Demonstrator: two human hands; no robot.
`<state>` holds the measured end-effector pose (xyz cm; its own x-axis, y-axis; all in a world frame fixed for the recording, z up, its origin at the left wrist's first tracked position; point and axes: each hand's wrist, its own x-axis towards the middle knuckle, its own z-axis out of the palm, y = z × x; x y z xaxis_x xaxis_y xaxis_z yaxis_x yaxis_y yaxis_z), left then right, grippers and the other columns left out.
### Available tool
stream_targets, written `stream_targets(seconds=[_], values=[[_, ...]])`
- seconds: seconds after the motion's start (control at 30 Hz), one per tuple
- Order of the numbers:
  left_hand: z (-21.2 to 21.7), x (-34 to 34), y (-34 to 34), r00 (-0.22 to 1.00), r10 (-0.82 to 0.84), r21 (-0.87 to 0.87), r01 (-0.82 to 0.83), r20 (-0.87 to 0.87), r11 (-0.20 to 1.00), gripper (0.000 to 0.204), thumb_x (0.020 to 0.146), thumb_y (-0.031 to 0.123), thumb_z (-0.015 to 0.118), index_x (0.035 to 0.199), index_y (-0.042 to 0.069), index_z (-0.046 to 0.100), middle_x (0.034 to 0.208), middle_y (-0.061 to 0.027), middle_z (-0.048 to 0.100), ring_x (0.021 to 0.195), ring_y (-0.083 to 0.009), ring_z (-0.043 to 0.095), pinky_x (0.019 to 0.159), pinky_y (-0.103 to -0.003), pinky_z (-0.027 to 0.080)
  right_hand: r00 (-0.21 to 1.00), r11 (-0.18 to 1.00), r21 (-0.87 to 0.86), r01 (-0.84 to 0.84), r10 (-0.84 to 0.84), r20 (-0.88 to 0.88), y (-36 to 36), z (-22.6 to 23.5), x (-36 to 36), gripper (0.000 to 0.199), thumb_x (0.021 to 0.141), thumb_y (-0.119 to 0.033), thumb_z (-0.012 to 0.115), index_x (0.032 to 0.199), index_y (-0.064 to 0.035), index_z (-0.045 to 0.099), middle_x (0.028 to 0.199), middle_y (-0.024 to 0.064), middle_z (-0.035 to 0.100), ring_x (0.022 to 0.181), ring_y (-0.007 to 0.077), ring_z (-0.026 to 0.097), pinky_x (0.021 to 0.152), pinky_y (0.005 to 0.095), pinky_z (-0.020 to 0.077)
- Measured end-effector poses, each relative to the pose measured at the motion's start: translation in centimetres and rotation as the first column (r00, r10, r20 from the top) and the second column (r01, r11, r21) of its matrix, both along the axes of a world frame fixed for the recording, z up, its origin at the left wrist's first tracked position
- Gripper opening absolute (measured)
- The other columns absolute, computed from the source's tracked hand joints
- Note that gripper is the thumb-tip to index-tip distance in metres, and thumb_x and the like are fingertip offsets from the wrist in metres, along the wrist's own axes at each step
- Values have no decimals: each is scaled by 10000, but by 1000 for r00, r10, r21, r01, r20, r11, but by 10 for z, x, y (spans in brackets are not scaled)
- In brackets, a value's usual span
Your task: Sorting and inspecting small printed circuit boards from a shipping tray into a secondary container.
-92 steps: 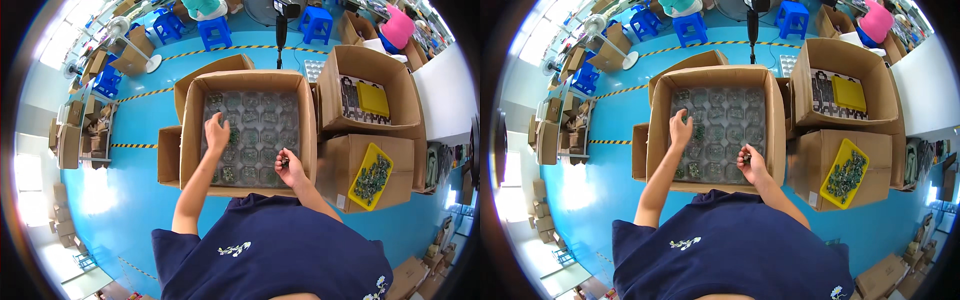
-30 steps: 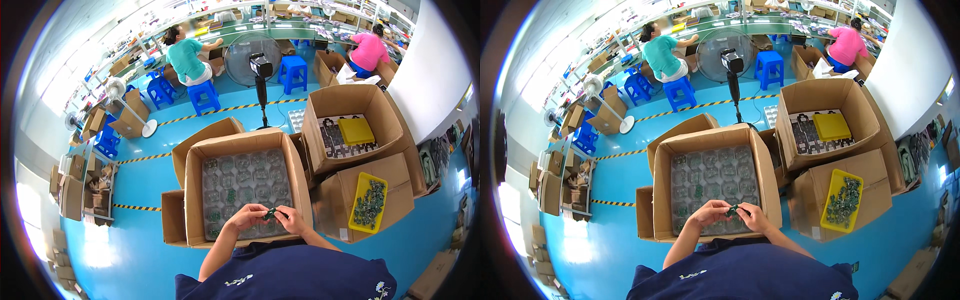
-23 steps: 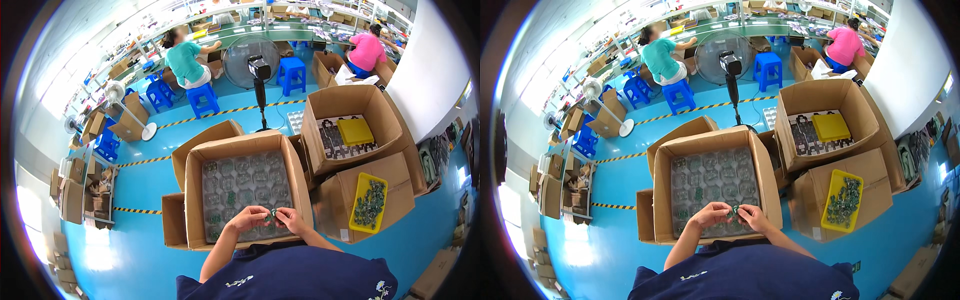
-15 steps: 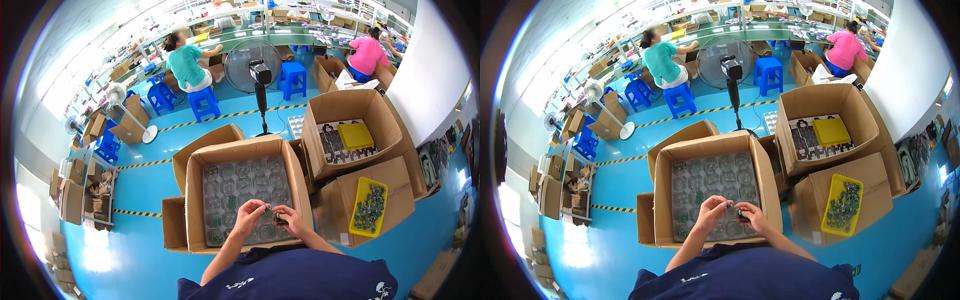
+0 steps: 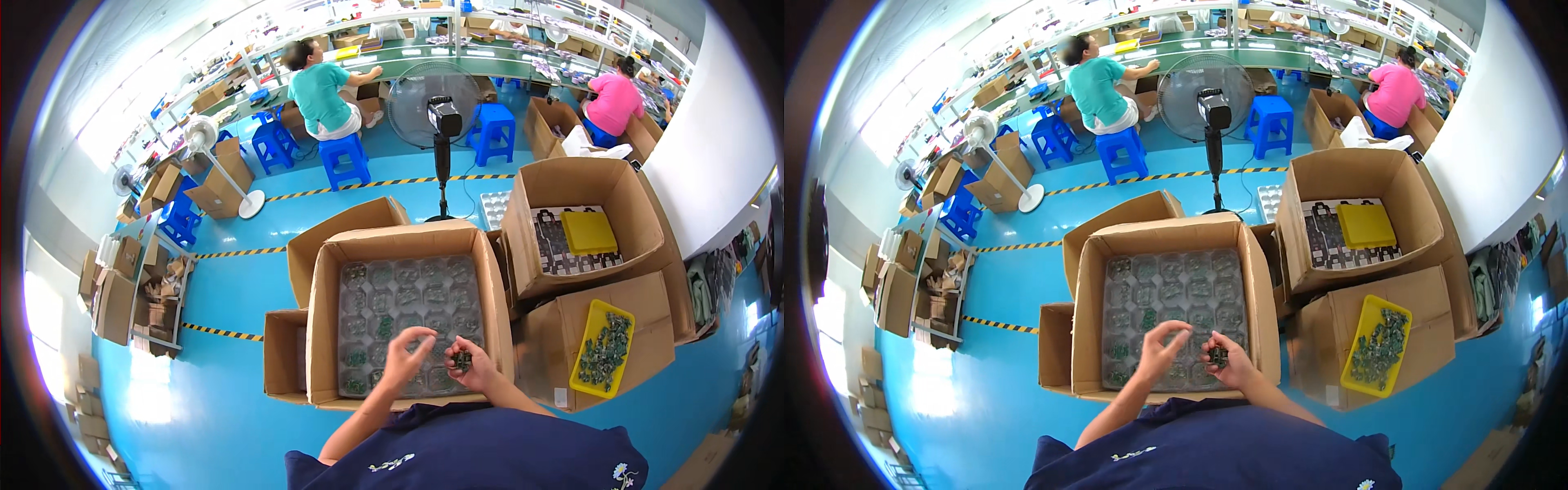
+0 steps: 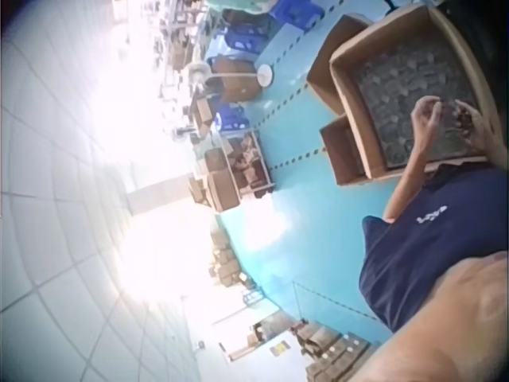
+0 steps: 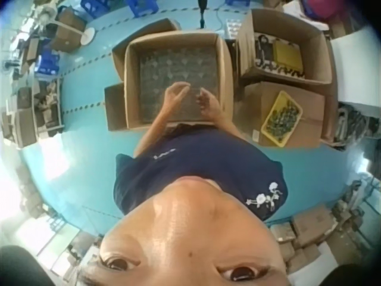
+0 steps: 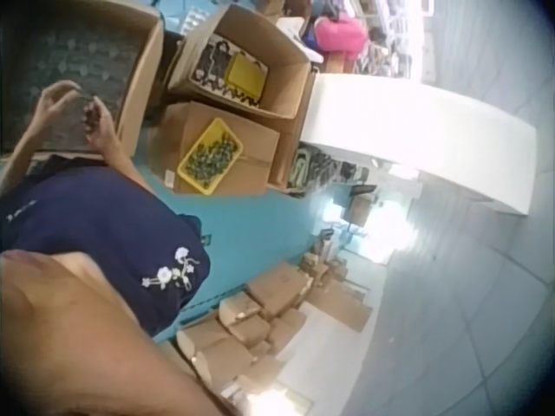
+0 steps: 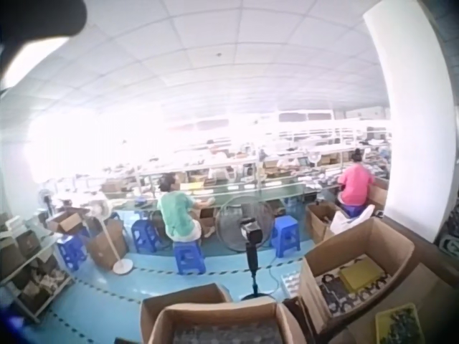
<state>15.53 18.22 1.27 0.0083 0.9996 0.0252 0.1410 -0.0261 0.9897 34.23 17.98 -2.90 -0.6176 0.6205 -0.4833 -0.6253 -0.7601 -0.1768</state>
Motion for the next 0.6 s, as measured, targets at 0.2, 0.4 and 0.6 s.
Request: stream_targets(seconds=[0.2, 0.4, 0.6], values=[[-111, -107, 75, 772, 294, 160, -247, -564, 956, 503, 787, 155, 668, 1225, -26, 499, 1190, -234, 560, 1127, -370, 517, 980, -412, 399, 971, 998, 60, 9, -23, 238, -8, -8, 0, 247, 932, -289, 539, 772, -100, 536, 817, 42, 565, 683, 162, 530, 514, 263, 409], [-148, -127, 110, 510, 296, 239, -176, -808, 955, 527, 805, 209, 639, 1247, -16, 458, 1244, -235, 487, 1133, -411, 472, 973, -457, 380, 949, 993, -14, 117, -108, 297, -11, -19, 4, 221, 922, -276, 542, 785, -103, 544, 808, 36, 572, 678, 159, 532, 506, 261, 409], [-104, -132, 116, 610, 497, 379, -324, -616, 867, 345, 854, 151, 579, 1147, -26, 536, 1133, -228, 566, 1058, -394, 532, 912, -415, 435, 911, 970, 17, 242, -233, 340, -3, -4, 14, 214, 917, -273, 546, 785, -104, 536, 794, 32, 573, 652, 157, 521, 486, 254, 399]])
